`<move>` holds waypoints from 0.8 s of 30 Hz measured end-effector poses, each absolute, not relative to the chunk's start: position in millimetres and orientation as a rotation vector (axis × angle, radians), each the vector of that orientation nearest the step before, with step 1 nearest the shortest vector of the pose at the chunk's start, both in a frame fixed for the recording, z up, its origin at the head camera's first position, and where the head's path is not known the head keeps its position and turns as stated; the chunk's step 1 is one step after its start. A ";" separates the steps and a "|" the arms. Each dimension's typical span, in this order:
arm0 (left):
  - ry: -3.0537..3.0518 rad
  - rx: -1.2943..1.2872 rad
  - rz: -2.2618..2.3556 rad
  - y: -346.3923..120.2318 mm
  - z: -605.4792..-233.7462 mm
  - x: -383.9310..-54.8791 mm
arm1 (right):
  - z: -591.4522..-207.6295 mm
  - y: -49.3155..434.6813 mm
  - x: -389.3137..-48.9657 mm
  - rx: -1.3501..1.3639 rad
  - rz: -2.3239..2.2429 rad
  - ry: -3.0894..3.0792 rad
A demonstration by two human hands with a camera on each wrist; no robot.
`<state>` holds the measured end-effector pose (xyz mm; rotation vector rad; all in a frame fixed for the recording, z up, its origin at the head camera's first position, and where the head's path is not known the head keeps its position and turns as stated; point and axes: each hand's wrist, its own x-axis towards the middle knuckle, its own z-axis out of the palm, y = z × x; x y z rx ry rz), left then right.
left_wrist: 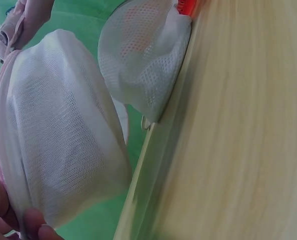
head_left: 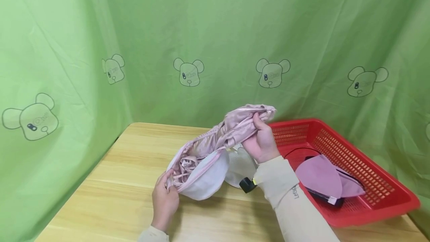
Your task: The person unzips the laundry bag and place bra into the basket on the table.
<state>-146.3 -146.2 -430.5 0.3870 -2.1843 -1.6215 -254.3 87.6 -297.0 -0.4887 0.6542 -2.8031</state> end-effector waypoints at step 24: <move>-2.158 0.214 -1.726 -142.0 -434.3 -145.8 | -345.6 42.8 -238.4 -0.746 -1.280 2.426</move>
